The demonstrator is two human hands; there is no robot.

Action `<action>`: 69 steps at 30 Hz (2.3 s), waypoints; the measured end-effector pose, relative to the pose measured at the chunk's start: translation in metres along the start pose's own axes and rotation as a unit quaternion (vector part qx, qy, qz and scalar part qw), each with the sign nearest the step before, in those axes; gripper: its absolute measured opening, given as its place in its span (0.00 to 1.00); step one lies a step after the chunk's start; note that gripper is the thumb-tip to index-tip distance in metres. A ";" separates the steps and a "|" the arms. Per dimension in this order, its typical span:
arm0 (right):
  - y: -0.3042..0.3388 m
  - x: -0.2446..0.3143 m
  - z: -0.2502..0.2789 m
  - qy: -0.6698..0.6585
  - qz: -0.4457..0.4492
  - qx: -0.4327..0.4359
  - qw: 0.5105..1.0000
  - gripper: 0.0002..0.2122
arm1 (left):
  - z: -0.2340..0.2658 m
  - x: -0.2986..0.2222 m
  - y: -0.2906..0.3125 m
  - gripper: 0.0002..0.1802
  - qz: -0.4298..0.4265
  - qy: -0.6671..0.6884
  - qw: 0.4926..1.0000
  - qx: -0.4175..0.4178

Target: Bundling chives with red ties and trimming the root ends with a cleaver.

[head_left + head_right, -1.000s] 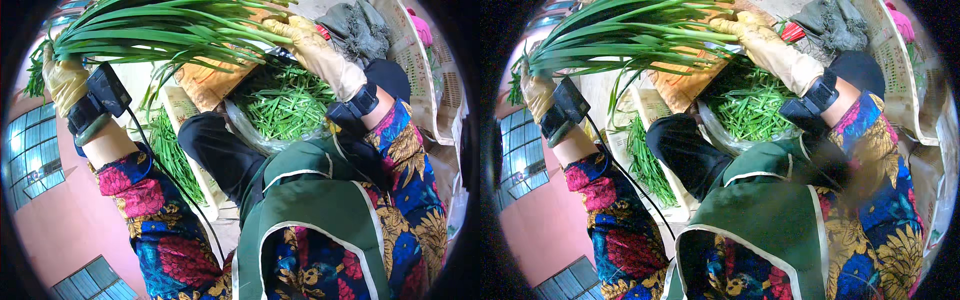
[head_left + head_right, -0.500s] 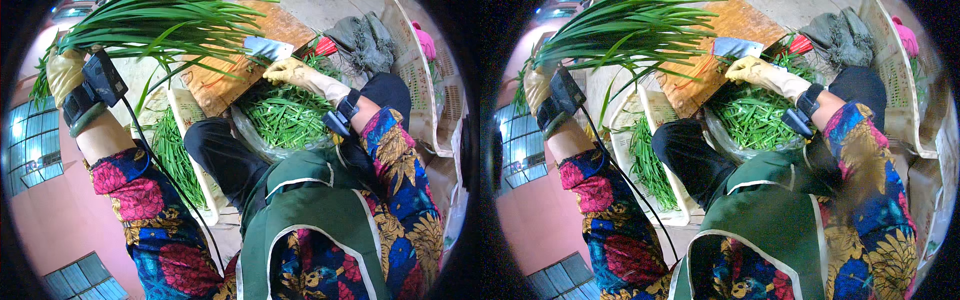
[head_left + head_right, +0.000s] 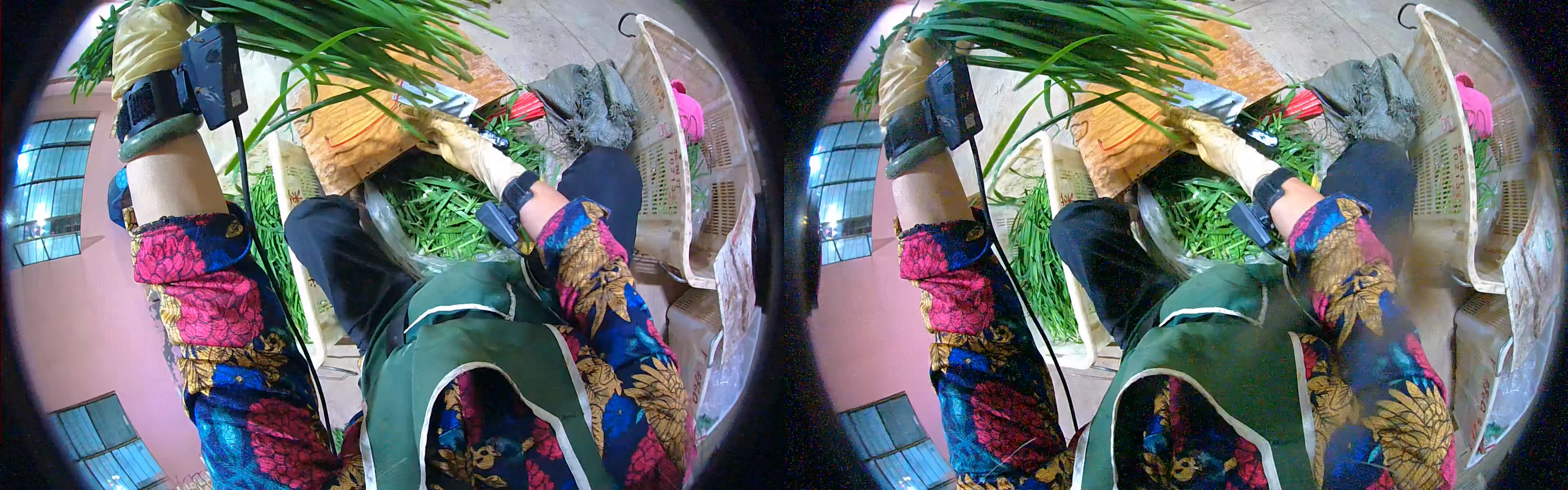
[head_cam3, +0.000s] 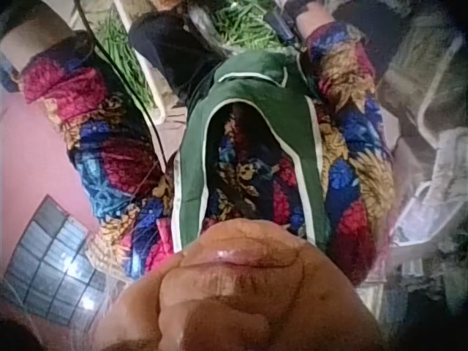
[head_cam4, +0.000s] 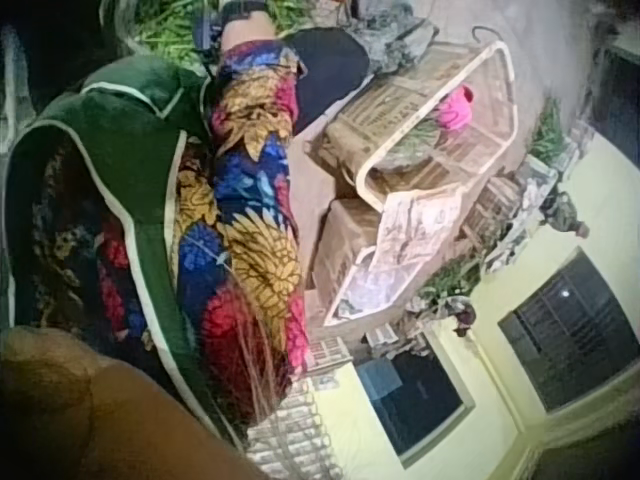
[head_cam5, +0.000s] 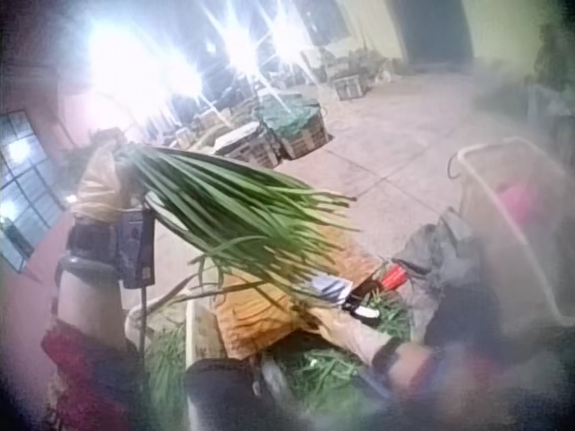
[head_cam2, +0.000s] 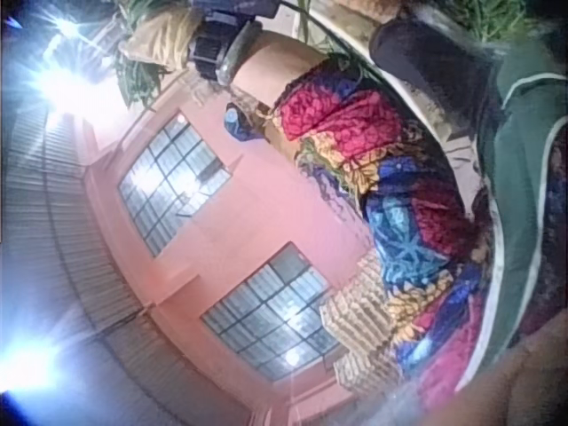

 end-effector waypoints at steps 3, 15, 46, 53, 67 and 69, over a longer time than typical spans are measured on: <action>0.006 0.012 -0.055 -0.121 0.014 0.254 0.960 0.19 | 0.004 0.003 0.008 0.23 0.006 -0.018 1.000 0.002; 0.009 0.032 -0.077 -0.217 0.031 0.402 0.889 0.17 | -0.005 -0.012 -0.014 0.26 -0.059 -0.072 0.995 0.022; 0.078 0.054 -0.099 0.396 0.053 0.135 0.907 0.34 | -0.025 -0.049 0.037 0.17 -0.016 0.737 0.675 -0.020; 0.079 0.016 -0.090 0.285 -0.072 0.117 0.949 0.29 | -0.010 -0.040 0.041 0.14 -0.029 0.742 0.667 -0.064; 0.026 0.058 0.027 0.516 0.016 -0.119 0.848 0.14 | -0.022 -0.072 0.064 0.06 -0.068 0.794 0.603 0.015; 0.042 0.089 0.004 0.477 0.148 -0.109 0.859 0.21 | -0.042 -0.080 0.062 0.06 -0.077 0.809 0.582 0.038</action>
Point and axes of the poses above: each hand's wrist, its own y-axis away from the middle knuckle, its own z-axis out of the back of the hand, x = y × z, the point moved 9 cm from there along -y, towards the middle knuckle, and after that the axes turned 15 degrees about -z, right-handed, at the moved point
